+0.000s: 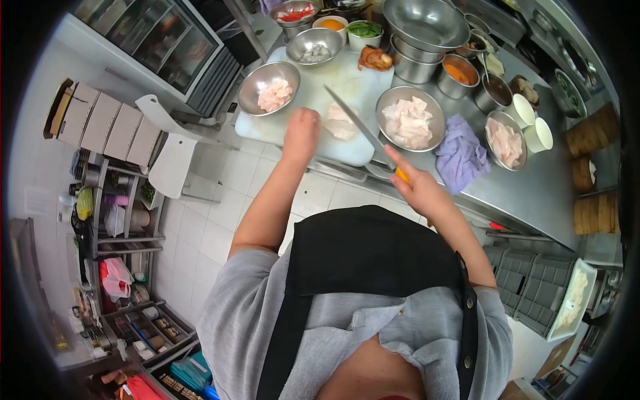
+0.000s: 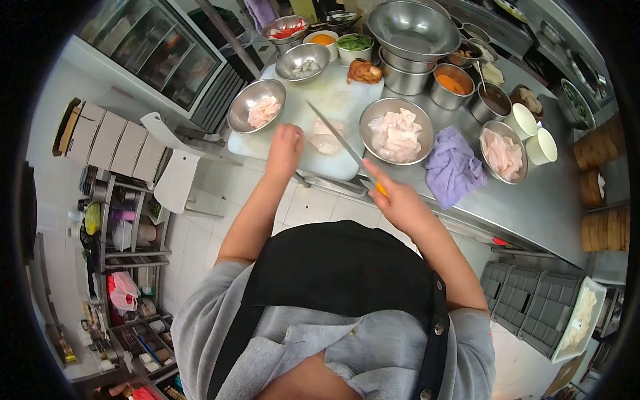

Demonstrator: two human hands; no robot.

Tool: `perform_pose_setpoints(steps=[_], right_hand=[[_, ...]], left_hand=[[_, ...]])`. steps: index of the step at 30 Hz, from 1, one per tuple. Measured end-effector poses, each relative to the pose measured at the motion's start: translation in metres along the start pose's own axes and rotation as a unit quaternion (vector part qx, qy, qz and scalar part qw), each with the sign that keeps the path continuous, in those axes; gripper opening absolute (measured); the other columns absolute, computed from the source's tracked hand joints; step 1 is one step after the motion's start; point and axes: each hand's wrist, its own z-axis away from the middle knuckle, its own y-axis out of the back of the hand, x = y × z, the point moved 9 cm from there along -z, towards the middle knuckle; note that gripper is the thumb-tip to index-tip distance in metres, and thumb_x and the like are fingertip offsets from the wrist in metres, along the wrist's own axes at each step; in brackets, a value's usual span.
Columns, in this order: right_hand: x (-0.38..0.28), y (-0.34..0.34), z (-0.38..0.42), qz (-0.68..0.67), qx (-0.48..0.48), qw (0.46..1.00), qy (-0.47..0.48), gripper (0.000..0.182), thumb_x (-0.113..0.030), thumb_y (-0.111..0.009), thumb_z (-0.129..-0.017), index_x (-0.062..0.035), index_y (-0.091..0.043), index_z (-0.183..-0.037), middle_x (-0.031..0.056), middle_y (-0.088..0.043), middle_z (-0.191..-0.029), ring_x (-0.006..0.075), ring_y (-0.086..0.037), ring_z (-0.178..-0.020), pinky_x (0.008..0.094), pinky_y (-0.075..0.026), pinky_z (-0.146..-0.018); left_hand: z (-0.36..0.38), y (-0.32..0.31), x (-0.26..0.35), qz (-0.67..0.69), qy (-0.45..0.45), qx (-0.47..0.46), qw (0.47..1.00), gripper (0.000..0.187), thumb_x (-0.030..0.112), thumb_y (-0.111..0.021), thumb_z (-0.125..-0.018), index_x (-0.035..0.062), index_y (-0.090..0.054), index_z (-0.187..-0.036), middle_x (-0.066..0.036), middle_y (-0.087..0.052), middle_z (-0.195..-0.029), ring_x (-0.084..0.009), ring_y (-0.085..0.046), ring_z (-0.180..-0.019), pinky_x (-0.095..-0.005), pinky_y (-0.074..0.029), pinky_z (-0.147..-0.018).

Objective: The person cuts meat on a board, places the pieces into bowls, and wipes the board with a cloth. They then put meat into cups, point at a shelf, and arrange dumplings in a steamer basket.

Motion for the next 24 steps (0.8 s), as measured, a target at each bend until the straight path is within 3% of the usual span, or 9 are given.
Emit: perform_pose_setpoints(steps=[1, 3, 6, 9, 12, 15, 18, 21, 24], right_hand=[[0.003, -0.005, -0.002, 0.016, -0.026, 1.0, -0.003, 0.063, -0.021, -0.057, -0.096, -0.0313, -0.03, -0.152, 0.0212, -0.066, -0.084, 0.0377, -0.065, -0.079, 0.045, -0.051, -0.076], [0.007, -0.014, -0.005, 0.048, -0.076, 0.996, -0.013, 0.063, -0.023, -0.056, -0.096, -0.0321, -0.029, -0.152, 0.0231, -0.066, -0.085, 0.0421, -0.065, -0.085, 0.0486, -0.05, -0.077], [0.007, -0.016, -0.01, 0.094, -0.114, 0.988, -0.034, 0.064, -0.025, -0.056, -0.096, -0.0333, -0.027, -0.153, 0.0221, -0.068, -0.096, 0.041, -0.066, -0.088, 0.0456, -0.05, -0.08], [0.006, -0.013, -0.015, 0.13, -0.123, 0.983, -0.035, 0.064, -0.025, -0.056, -0.096, -0.0338, -0.026, -0.153, 0.0219, -0.068, -0.093, 0.0408, -0.066, -0.086, 0.0472, -0.05, -0.078], [0.008, -0.012, -0.018, 0.157, -0.111, 0.981, 0.0, 0.064, -0.024, -0.057, -0.095, -0.0335, -0.028, -0.151, 0.0219, -0.066, -0.08, 0.0402, -0.065, -0.076, 0.0507, -0.051, -0.07], [0.004, -0.007, -0.017, 0.175, -0.143, 0.974, -0.024, 0.064, -0.022, -0.056, -0.095, -0.0338, -0.028, -0.152, 0.022, -0.065, -0.079, 0.0399, -0.065, -0.076, 0.0506, -0.051, -0.07], [0.005, -0.01, -0.024, 0.185, -0.146, 0.972, -0.024, 0.066, -0.019, -0.056, -0.095, -0.0333, -0.027, -0.152, 0.0241, -0.067, -0.089, 0.0408, -0.066, -0.083, 0.0484, -0.051, -0.075], [0.02, -0.043, -0.06, 0.123, -0.101, 0.987, 0.016, 0.066, -0.018, -0.055, -0.095, -0.0331, -0.026, -0.153, 0.025, -0.066, -0.086, 0.0406, -0.065, -0.079, 0.0486, -0.05, -0.074], [0.006, -0.048, -0.078, 0.145, -0.128, 0.981, -0.033, 0.067, -0.017, -0.054, -0.095, -0.0327, -0.026, -0.153, 0.0249, -0.065, -0.085, 0.0404, -0.064, -0.077, 0.0484, -0.05, -0.073]], left_hand=[[0.006, -0.003, 0.008, -0.003, -0.064, -0.009, 0.998, 0.018, 0.008, -0.067, -0.084, 0.0034, -0.061, -0.1, -0.015, -0.06, -0.109, -0.0358, -0.057, -0.101, -0.0433, -0.051, -0.086], [0.019, -0.016, 0.014, 0.034, -0.065, -0.038, 0.997, 0.019, 0.008, -0.069, -0.082, 0.0043, -0.063, -0.1, -0.014, -0.061, -0.109, -0.035, -0.057, -0.103, -0.0424, -0.049, -0.089], [0.021, -0.023, 0.023, 0.036, -0.097, -0.027, 0.994, 0.02, 0.01, -0.07, -0.082, 0.0058, -0.067, -0.101, -0.012, -0.063, -0.109, -0.0342, -0.057, -0.103, -0.0421, -0.049, -0.09], [0.015, -0.019, 0.027, 0.019, -0.126, -0.013, 0.992, 0.016, 0.009, -0.07, -0.082, 0.006, -0.068, -0.098, -0.011, -0.064, -0.106, -0.0331, -0.057, -0.102, -0.0412, -0.049, -0.089], [0.014, -0.02, 0.024, 0.032, -0.135, -0.031, 0.99, 0.014, 0.009, -0.07, -0.082, 0.0061, -0.068, -0.096, -0.01, -0.064, -0.103, -0.0323, -0.058, -0.101, -0.0405, -0.05, -0.088], [0.014, -0.022, 0.022, 0.034, -0.138, -0.043, 0.989, 0.014, 0.01, -0.069, -0.083, 0.0062, -0.068, -0.096, -0.009, -0.064, -0.103, -0.0314, -0.058, -0.102, -0.0403, -0.05, -0.088], [0.013, -0.023, 0.021, 0.032, -0.139, -0.042, 0.989, 0.014, 0.011, -0.069, -0.083, 0.0065, -0.068, -0.096, -0.009, -0.064, -0.104, -0.0305, -0.058, -0.103, -0.04, -0.051, -0.088], [0.014, -0.024, 0.022, 0.038, -0.152, -0.032, 0.987, 0.014, 0.008, -0.07, -0.082, 0.0062, -0.068, -0.096, -0.009, -0.065, -0.102, -0.031, -0.059, -0.1, -0.0392, -0.05, -0.087], [0.012, -0.024, 0.023, 0.033, -0.146, -0.047, 0.988, 0.013, 0.009, -0.07, -0.082, 0.0063, -0.068, -0.095, -0.009, -0.065, -0.101, -0.0305, -0.059, -0.099, -0.0394, -0.051, -0.087]])
